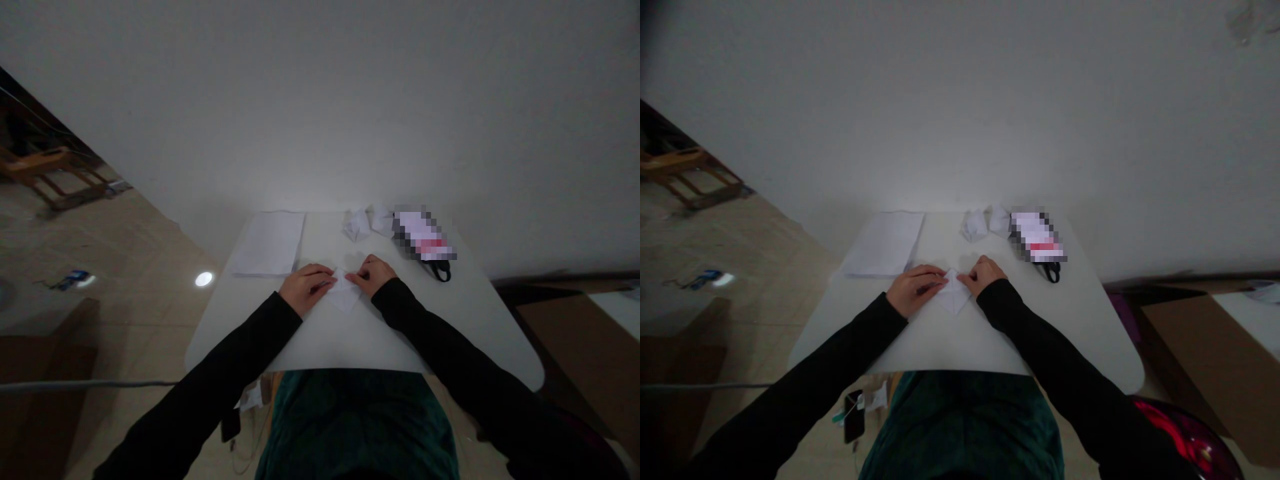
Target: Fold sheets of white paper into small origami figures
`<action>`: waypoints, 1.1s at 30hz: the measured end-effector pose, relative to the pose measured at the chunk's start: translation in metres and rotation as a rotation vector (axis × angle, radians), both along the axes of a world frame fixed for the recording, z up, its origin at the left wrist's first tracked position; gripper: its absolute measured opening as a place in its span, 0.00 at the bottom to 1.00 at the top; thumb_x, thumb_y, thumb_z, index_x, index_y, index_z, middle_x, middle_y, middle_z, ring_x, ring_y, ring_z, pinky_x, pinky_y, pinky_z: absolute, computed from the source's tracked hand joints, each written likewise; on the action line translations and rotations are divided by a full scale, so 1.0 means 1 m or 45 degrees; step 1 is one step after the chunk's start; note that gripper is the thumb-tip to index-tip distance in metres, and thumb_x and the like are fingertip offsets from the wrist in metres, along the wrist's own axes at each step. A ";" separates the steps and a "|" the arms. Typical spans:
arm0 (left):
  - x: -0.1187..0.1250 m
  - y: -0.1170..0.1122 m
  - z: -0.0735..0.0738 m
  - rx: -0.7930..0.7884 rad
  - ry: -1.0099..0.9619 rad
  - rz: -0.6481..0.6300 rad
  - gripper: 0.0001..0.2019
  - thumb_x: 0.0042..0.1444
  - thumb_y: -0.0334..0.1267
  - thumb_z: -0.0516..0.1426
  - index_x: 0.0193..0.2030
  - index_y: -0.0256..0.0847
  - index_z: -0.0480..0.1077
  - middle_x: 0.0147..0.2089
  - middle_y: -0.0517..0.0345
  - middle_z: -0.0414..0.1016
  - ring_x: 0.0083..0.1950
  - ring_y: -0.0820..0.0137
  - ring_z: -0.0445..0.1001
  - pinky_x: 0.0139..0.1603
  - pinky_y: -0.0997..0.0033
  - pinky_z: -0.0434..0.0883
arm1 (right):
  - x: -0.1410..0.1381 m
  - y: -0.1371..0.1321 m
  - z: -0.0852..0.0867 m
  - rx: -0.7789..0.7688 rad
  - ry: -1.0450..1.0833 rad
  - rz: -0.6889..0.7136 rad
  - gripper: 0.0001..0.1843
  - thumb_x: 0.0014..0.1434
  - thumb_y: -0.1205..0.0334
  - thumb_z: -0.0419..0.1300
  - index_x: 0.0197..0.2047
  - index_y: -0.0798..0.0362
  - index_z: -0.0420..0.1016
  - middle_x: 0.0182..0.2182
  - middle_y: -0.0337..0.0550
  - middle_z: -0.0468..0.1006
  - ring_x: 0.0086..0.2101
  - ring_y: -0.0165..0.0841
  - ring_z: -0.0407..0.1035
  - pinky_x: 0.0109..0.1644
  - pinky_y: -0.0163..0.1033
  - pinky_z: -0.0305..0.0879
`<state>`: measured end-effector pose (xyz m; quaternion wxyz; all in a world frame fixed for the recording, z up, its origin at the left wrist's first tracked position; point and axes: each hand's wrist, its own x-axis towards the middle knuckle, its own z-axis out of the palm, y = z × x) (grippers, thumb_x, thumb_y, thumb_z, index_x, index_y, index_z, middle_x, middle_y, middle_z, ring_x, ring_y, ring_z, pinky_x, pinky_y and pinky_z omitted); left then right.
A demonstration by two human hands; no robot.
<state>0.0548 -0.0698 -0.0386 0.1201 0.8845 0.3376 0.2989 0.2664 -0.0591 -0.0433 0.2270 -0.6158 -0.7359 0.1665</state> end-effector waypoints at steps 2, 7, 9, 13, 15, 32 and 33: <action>-0.001 0.000 0.001 -0.038 0.012 0.009 0.09 0.58 0.34 0.53 0.42 0.41 0.74 0.46 0.52 0.74 0.45 0.69 0.74 0.45 0.67 0.73 | -0.002 0.000 0.002 -0.019 -0.026 -0.021 0.17 0.51 0.53 0.63 0.18 0.54 0.71 0.29 0.41 0.71 0.25 0.27 0.63 0.31 0.34 0.59; -0.003 0.001 0.003 -0.161 0.042 -0.007 0.12 0.56 0.31 0.53 0.43 0.42 0.75 0.48 0.52 0.73 0.45 0.69 0.74 0.45 0.67 0.73 | -0.006 -0.002 0.006 -0.042 -0.087 -0.073 0.17 0.52 0.52 0.62 0.19 0.54 0.71 0.31 0.42 0.71 0.26 0.28 0.64 0.31 0.35 0.58; -0.004 0.002 0.005 -0.219 0.051 -0.022 0.12 0.56 0.30 0.53 0.43 0.42 0.75 0.49 0.52 0.72 0.45 0.70 0.74 0.45 0.67 0.73 | -0.007 -0.004 0.007 -0.040 -0.110 -0.085 0.17 0.53 0.51 0.61 0.19 0.53 0.71 0.31 0.42 0.71 0.27 0.28 0.65 0.31 0.35 0.59; -0.005 0.002 0.008 -0.295 0.032 -0.068 0.14 0.55 0.29 0.52 0.44 0.41 0.75 0.50 0.50 0.72 0.45 0.70 0.74 0.45 0.68 0.73 | -0.009 -0.006 0.006 -0.016 -0.146 -0.083 0.18 0.54 0.51 0.60 0.20 0.53 0.70 0.31 0.42 0.71 0.28 0.29 0.66 0.33 0.36 0.60; -0.006 0.002 0.009 -0.289 0.020 -0.112 0.16 0.54 0.27 0.51 0.44 0.41 0.75 0.52 0.50 0.71 0.47 0.69 0.74 0.47 0.66 0.72 | -0.011 -0.007 0.006 -0.011 -0.159 -0.085 0.17 0.54 0.51 0.60 0.20 0.53 0.70 0.31 0.42 0.71 0.29 0.30 0.66 0.34 0.36 0.61; 0.001 -0.024 0.012 -0.024 0.347 -0.009 0.19 0.51 0.24 0.50 0.48 0.38 0.70 0.56 0.55 0.70 0.54 0.65 0.65 0.54 0.62 0.70 | -0.017 -0.028 -0.012 0.803 -0.040 0.513 0.09 0.58 0.64 0.54 0.32 0.53 0.76 0.30 0.44 0.76 0.34 0.33 0.66 0.38 0.39 0.60; 0.001 -0.025 0.012 -0.027 0.352 0.002 0.19 0.51 0.24 0.50 0.49 0.38 0.70 0.57 0.55 0.70 0.54 0.65 0.65 0.54 0.62 0.70 | -0.016 -0.031 -0.012 0.802 -0.058 0.526 0.10 0.59 0.64 0.54 0.32 0.54 0.76 0.28 0.44 0.76 0.34 0.33 0.67 0.37 0.39 0.60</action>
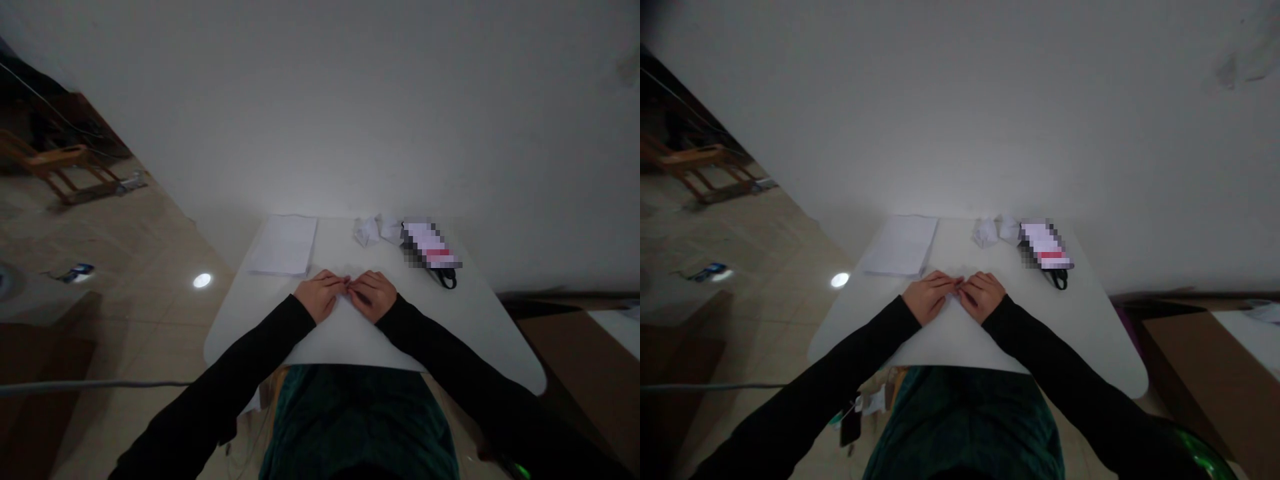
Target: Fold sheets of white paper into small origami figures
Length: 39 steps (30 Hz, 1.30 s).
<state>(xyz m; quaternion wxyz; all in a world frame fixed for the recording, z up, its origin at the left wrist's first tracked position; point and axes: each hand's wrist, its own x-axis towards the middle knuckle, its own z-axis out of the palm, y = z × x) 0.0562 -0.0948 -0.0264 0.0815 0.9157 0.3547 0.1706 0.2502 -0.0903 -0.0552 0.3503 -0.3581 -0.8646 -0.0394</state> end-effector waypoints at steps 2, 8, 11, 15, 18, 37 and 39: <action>0.001 -0.001 0.000 -0.011 -0.003 0.025 0.21 0.51 0.24 0.49 0.52 0.38 0.67 0.56 0.54 0.71 0.54 0.64 0.66 0.53 0.61 0.71 | 0.004 -0.004 0.000 -0.031 -0.062 -0.008 0.12 0.60 0.63 0.53 0.33 0.54 0.77 0.28 0.44 0.77 0.33 0.32 0.67 0.38 0.39 0.60; -0.002 -0.003 -0.005 -0.035 -0.072 -0.004 0.29 0.48 0.22 0.48 0.60 0.34 0.60 0.48 0.51 0.75 0.55 0.64 0.67 0.52 0.63 0.71 | 0.022 -0.004 0.001 -0.140 -0.147 -0.048 0.15 0.61 0.62 0.51 0.32 0.53 0.79 0.31 0.45 0.78 0.34 0.33 0.68 0.39 0.39 0.61; -0.009 -0.006 -0.008 0.030 -0.088 -0.048 0.25 0.46 0.22 0.49 0.54 0.36 0.65 0.55 0.51 0.72 0.56 0.65 0.68 0.55 0.60 0.69 | 0.029 -0.003 0.001 -0.143 -0.132 -0.105 0.16 0.61 0.63 0.51 0.29 0.53 0.79 0.30 0.46 0.78 0.34 0.32 0.69 0.39 0.39 0.62; -0.017 -0.011 -0.012 0.097 -0.078 0.032 0.21 0.43 0.24 0.51 0.46 0.39 0.69 0.56 0.53 0.72 0.56 0.61 0.70 0.56 0.50 0.65 | 0.039 -0.003 0.000 -0.101 -0.094 -0.135 0.15 0.60 0.63 0.52 0.29 0.54 0.79 0.31 0.45 0.79 0.35 0.33 0.70 0.39 0.39 0.63; -0.020 -0.012 -0.017 0.129 -0.170 0.051 0.19 0.42 0.23 0.51 0.43 0.37 0.70 0.53 0.51 0.74 0.55 0.61 0.71 0.54 0.52 0.68 | 0.045 -0.003 -0.002 -0.115 -0.043 -0.150 0.15 0.60 0.63 0.53 0.28 0.54 0.78 0.34 0.45 0.79 0.36 0.33 0.70 0.39 0.39 0.64; 0.000 0.026 -0.003 -0.088 -0.427 -0.010 0.11 0.51 0.27 0.49 0.31 0.35 0.73 0.30 0.54 0.72 0.32 0.72 0.70 0.37 0.71 0.69 | 0.000 -0.011 0.012 -0.108 -0.315 -0.103 0.23 0.54 0.49 0.55 0.46 0.57 0.72 0.43 0.51 0.76 0.39 0.39 0.70 0.40 0.41 0.65; 0.004 0.034 -0.001 -0.143 -0.454 -0.002 0.11 0.50 0.27 0.49 0.28 0.35 0.72 0.28 0.56 0.72 0.29 0.73 0.69 0.35 0.73 0.68 | -0.003 -0.010 0.012 -0.104 -0.385 -0.186 0.21 0.55 0.53 0.54 0.46 0.58 0.73 0.41 0.51 0.77 0.37 0.39 0.71 0.36 0.40 0.64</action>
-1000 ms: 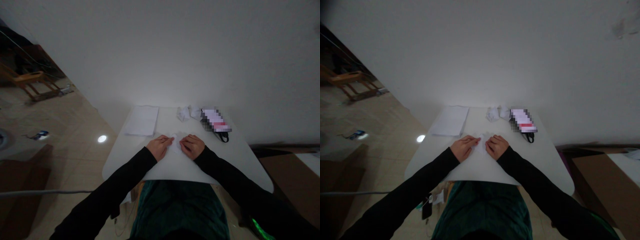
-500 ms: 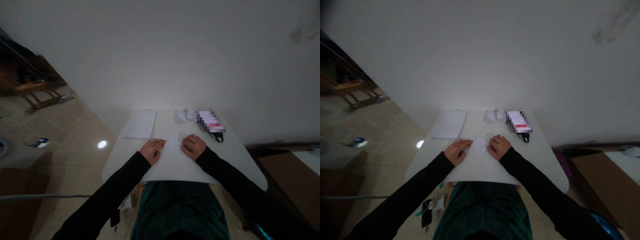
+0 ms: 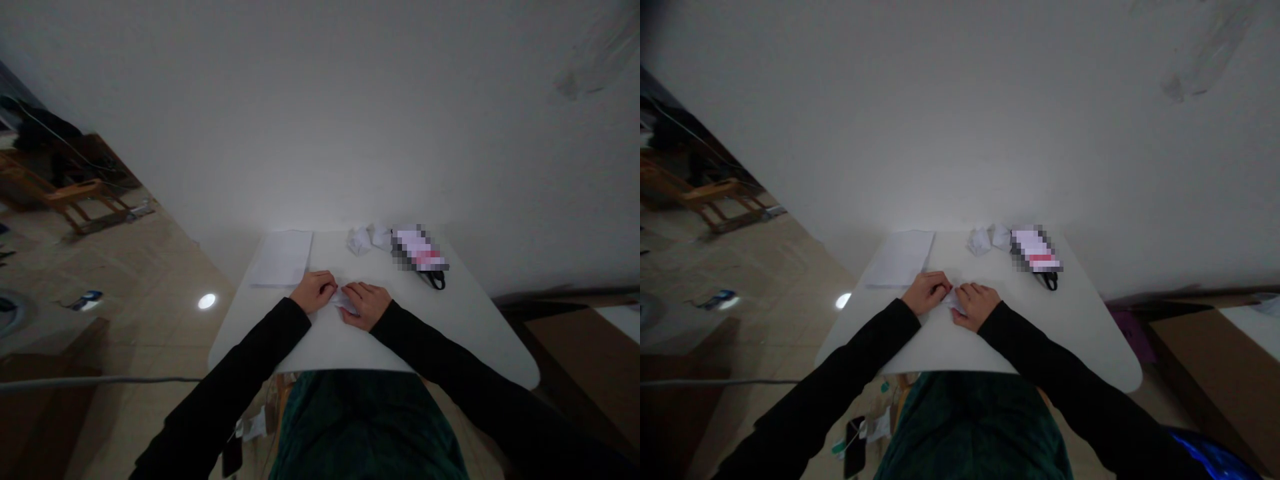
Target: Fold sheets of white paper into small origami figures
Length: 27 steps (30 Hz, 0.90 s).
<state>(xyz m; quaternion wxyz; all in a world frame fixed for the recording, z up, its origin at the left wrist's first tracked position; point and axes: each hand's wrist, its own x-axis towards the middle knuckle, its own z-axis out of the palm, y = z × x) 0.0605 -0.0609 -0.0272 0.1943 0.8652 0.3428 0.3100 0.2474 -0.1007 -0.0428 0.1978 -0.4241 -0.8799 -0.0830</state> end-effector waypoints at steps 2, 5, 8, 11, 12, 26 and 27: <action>0.004 0.005 0.002 -0.069 -0.037 0.002 0.11 0.50 0.26 0.49 0.31 0.35 0.72 0.26 0.59 0.72 0.26 0.75 0.69 0.32 0.75 0.67 | 0.000 0.000 -0.001 0.010 -0.054 -0.069 0.18 0.56 0.57 0.52 0.44 0.58 0.74 0.39 0.51 0.78 0.35 0.38 0.72 0.32 0.39 0.62; 0.008 0.010 0.001 -0.180 -0.098 -0.015 0.15 0.51 0.26 0.46 0.38 0.33 0.73 0.28 0.58 0.74 0.24 0.77 0.69 0.29 0.77 0.67 | 0.000 0.000 -0.005 0.052 -0.075 -0.100 0.16 0.56 0.60 0.52 0.42 0.58 0.76 0.39 0.52 0.79 0.34 0.38 0.73 0.31 0.39 0.61; 0.008 0.013 -0.003 -0.277 -0.151 -0.047 0.20 0.53 0.26 0.45 0.48 0.33 0.71 0.33 0.56 0.75 0.23 0.79 0.69 0.28 0.77 0.68 | -0.001 -0.002 -0.012 0.129 -0.044 -0.068 0.15 0.53 0.64 0.54 0.41 0.59 0.76 0.41 0.54 0.79 0.37 0.40 0.73 0.33 0.39 0.62; 0.007 0.016 -0.008 -0.348 -0.187 -0.075 0.22 0.54 0.26 0.44 0.54 0.33 0.68 0.35 0.55 0.76 0.22 0.80 0.68 0.28 0.77 0.69 | -0.003 -0.004 -0.017 0.139 0.017 -0.142 0.14 0.54 0.71 0.53 0.41 0.58 0.76 0.41 0.54 0.79 0.36 0.38 0.74 0.32 0.37 0.62; 0.006 0.017 -0.008 -0.364 -0.194 -0.083 0.22 0.54 0.26 0.44 0.53 0.33 0.69 0.35 0.55 0.76 0.22 0.80 0.67 0.27 0.77 0.68 | -0.003 -0.004 -0.017 0.107 0.047 -0.179 0.14 0.55 0.71 0.52 0.40 0.57 0.76 0.40 0.53 0.79 0.35 0.37 0.74 0.31 0.36 0.61; 0.031 -0.001 0.000 -0.690 -0.834 0.092 0.37 0.48 0.36 0.63 0.62 0.45 0.48 0.36 0.60 0.69 0.30 0.79 0.70 0.34 0.77 0.67 | 0.020 0.026 0.005 -0.644 1.828 -0.309 0.23 0.39 0.53 0.68 0.37 0.49 0.64 0.23 0.36 0.75 0.22 0.32 0.71 0.24 0.36 0.68; 0.031 0.000 -0.001 -0.671 -0.837 0.126 0.34 0.49 0.36 0.62 0.60 0.44 0.50 0.35 0.61 0.69 0.29 0.80 0.69 0.33 0.78 0.67 | 0.019 0.027 0.003 -0.731 1.866 -0.285 0.27 0.39 0.54 0.68 0.40 0.48 0.61 0.22 0.33 0.74 0.21 0.31 0.70 0.23 0.35 0.67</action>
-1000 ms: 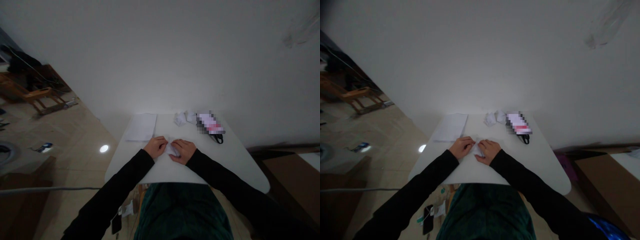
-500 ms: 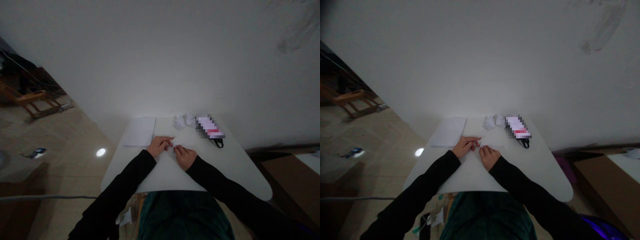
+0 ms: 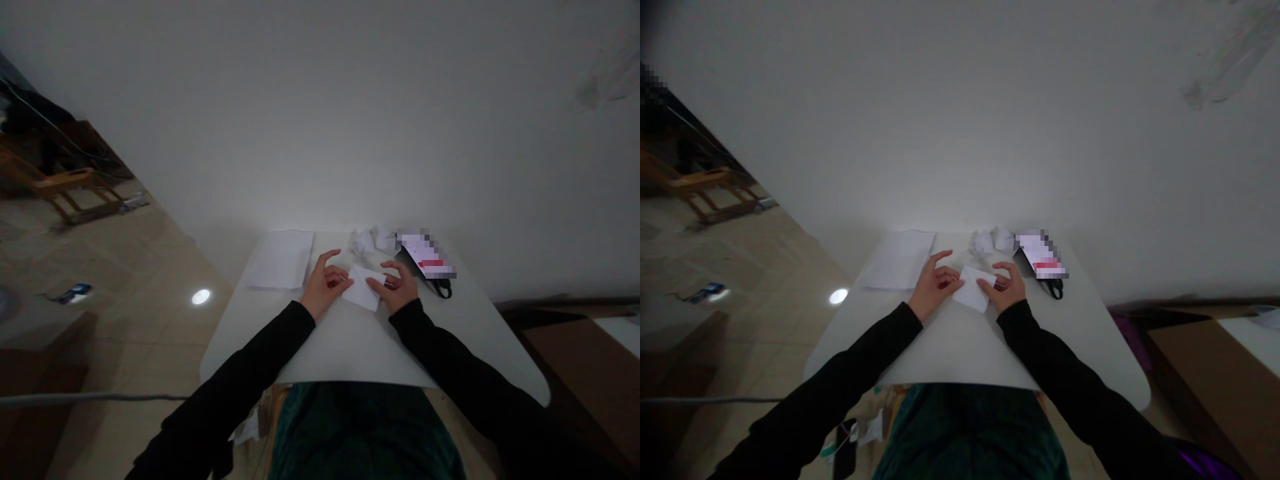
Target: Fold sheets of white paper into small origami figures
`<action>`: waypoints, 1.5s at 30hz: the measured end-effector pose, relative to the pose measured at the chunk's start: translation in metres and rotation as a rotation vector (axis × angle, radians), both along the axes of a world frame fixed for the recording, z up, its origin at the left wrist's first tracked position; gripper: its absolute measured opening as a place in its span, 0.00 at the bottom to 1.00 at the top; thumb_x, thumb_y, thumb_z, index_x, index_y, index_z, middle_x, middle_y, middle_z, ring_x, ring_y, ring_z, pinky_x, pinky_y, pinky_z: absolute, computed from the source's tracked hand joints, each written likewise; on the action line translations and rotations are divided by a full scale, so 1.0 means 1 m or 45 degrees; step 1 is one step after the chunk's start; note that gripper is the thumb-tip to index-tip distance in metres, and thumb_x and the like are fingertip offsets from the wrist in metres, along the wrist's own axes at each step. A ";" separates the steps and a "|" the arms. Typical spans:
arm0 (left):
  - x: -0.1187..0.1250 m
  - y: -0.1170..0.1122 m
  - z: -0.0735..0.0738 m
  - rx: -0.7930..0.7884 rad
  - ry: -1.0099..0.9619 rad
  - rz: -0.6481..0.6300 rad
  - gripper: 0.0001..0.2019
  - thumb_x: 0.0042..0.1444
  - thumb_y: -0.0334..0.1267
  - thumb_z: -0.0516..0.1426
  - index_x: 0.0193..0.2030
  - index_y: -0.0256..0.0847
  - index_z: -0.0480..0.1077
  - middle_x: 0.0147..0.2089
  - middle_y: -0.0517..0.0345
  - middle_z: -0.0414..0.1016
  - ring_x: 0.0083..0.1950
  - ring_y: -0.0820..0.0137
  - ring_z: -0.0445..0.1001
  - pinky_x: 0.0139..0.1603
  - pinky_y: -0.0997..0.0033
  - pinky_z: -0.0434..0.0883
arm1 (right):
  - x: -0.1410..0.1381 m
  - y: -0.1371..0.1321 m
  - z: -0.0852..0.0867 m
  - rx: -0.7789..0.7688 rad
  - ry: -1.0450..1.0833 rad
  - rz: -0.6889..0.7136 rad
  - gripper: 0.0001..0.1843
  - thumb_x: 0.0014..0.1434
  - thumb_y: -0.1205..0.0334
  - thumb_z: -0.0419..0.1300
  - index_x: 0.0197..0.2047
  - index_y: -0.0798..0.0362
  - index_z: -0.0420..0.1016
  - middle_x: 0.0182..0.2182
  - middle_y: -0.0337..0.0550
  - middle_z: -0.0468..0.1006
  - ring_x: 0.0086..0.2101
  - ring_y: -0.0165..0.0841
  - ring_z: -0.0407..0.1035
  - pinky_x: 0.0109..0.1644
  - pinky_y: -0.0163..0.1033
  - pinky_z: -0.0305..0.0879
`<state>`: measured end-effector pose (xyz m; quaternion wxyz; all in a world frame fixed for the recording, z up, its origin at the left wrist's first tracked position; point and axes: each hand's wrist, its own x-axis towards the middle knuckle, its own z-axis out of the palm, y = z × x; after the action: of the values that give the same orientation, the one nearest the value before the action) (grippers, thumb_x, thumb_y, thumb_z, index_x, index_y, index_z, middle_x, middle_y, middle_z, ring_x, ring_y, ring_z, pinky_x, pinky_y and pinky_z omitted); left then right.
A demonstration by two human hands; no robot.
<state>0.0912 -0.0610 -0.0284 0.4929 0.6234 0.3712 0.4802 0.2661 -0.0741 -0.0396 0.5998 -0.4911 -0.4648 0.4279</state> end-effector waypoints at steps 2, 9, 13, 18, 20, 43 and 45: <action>-0.002 0.003 -0.002 0.056 0.092 0.031 0.25 0.51 0.37 0.60 0.54 0.42 0.56 0.35 0.61 0.70 0.29 0.80 0.69 0.31 0.79 0.66 | -0.001 0.000 -0.003 -0.044 0.020 0.115 0.27 0.40 0.54 0.68 0.40 0.47 0.59 0.21 0.30 0.73 0.19 0.30 0.68 0.20 0.34 0.64; -0.022 0.017 -0.009 0.243 0.468 0.027 0.05 0.54 0.35 0.56 0.33 0.36 0.70 0.30 0.58 0.71 0.30 0.75 0.69 0.31 0.75 0.65 | 0.018 0.013 -0.013 0.311 -0.672 0.570 0.28 0.33 0.51 0.72 0.39 0.51 0.74 0.36 0.42 0.76 0.37 0.36 0.72 0.42 0.43 0.67; -0.027 0.018 -0.011 0.355 0.597 -0.014 0.04 0.54 0.32 0.55 0.33 0.38 0.71 0.31 0.58 0.70 0.31 0.74 0.68 0.33 0.74 0.66 | 0.026 0.020 -0.022 0.491 -1.146 0.533 0.27 0.33 0.55 0.74 0.41 0.45 0.77 0.37 0.43 0.77 0.42 0.39 0.70 0.49 0.48 0.59; -0.026 0.013 -0.010 0.515 0.667 -0.048 0.07 0.55 0.29 0.53 0.36 0.39 0.72 0.42 0.53 0.69 0.38 0.72 0.69 0.39 0.71 0.68 | 0.031 0.029 -0.027 0.707 -1.297 0.489 0.19 0.44 0.51 0.69 0.41 0.46 0.78 0.36 0.42 0.80 0.40 0.37 0.71 0.46 0.44 0.57; -0.026 0.013 -0.011 0.565 0.672 -0.034 0.08 0.56 0.29 0.52 0.37 0.38 0.72 0.48 0.50 0.66 0.39 0.73 0.70 0.38 0.71 0.69 | 0.034 0.032 -0.027 0.821 -1.342 0.467 0.17 0.51 0.49 0.64 0.41 0.48 0.78 0.35 0.43 0.80 0.38 0.34 0.71 0.43 0.41 0.58; -0.035 0.009 -0.008 0.930 0.959 -0.352 0.20 0.55 0.36 0.56 0.54 0.37 0.65 0.56 0.46 0.69 0.57 0.64 0.66 0.59 0.58 0.65 | 0.025 0.028 -0.029 0.985 -1.438 0.443 0.14 0.62 0.55 0.52 0.35 0.50 0.76 0.33 0.46 0.80 0.33 0.34 0.71 0.40 0.40 0.70; -0.033 0.010 -0.009 0.885 0.946 -0.319 0.15 0.58 0.37 0.53 0.50 0.38 0.69 0.54 0.48 0.71 0.56 0.65 0.68 0.58 0.58 0.66 | 0.023 0.030 -0.030 0.967 -1.350 0.434 0.15 0.63 0.57 0.50 0.32 0.50 0.75 0.32 0.46 0.79 0.33 0.33 0.70 0.40 0.40 0.70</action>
<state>0.0585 -0.0510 -0.0373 0.1457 0.9181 0.2622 0.2589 0.2895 -0.0437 -0.0692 0.3456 -0.3096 -0.8855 0.0246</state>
